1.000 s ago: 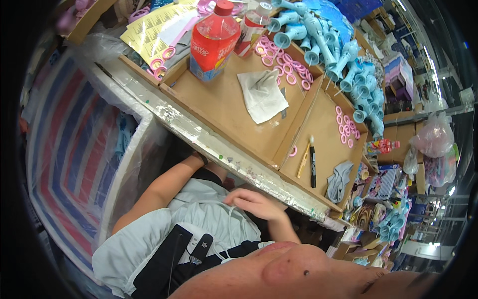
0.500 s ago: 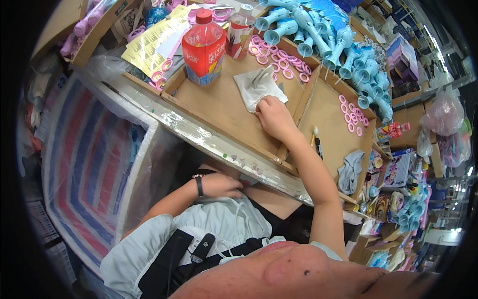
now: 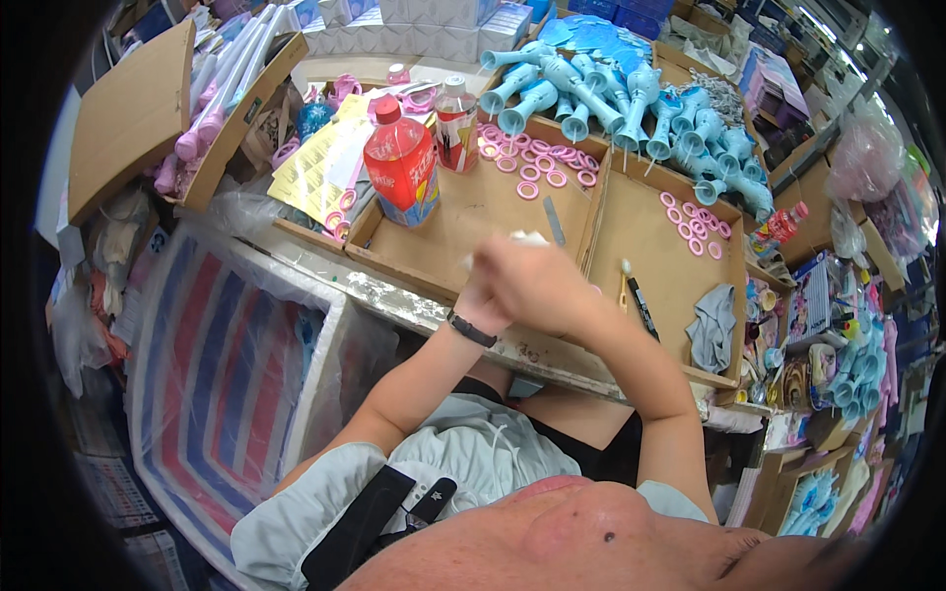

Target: The person wipes a light blue plastic toy wand with a white cloth, rotating it to clean multiple sides. The person then picks up a second similar toy and wipes it in the same manner before placing it back on the table.

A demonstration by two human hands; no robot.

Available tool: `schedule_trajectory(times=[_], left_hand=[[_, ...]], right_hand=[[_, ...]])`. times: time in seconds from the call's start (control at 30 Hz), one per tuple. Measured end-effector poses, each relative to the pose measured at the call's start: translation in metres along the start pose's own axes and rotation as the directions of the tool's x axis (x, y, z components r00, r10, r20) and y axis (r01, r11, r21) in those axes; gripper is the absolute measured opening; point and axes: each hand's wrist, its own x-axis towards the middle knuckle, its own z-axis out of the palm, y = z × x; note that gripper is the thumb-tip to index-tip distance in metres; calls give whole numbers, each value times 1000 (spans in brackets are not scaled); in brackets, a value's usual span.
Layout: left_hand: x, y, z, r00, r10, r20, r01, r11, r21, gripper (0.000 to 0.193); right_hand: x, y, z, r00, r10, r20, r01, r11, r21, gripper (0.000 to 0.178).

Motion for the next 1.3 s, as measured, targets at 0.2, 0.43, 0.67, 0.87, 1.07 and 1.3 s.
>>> schedule_trajectory(times=[0.2,0.43,0.67,0.87,1.07,1.3], left_hand=[[6,6,38,942,181,-281,-101,955,278,33],[-20,1,62,917,382,-113,-115,525,843,52],[-71,14,44,778,601,-185,265,-45,963,62],[-67,21,66,612,777,-145,-45,218,975,46],[-62,64,104,825,518,224,537,-843,-25,12],[-107,89,83,672,738,50,641,-615,459,21]], right_hand=[[-43,-23,-10,977,-160,144,144,983,117,25],[-6,7,5,981,130,-146,-65,923,379,22],[44,2,36,959,-11,-282,47,992,121,20],[86,-8,65,991,58,124,-70,992,103,26],[134,15,101,795,-80,-601,83,996,-24,78],[184,42,118,903,230,-362,27,812,582,107]])
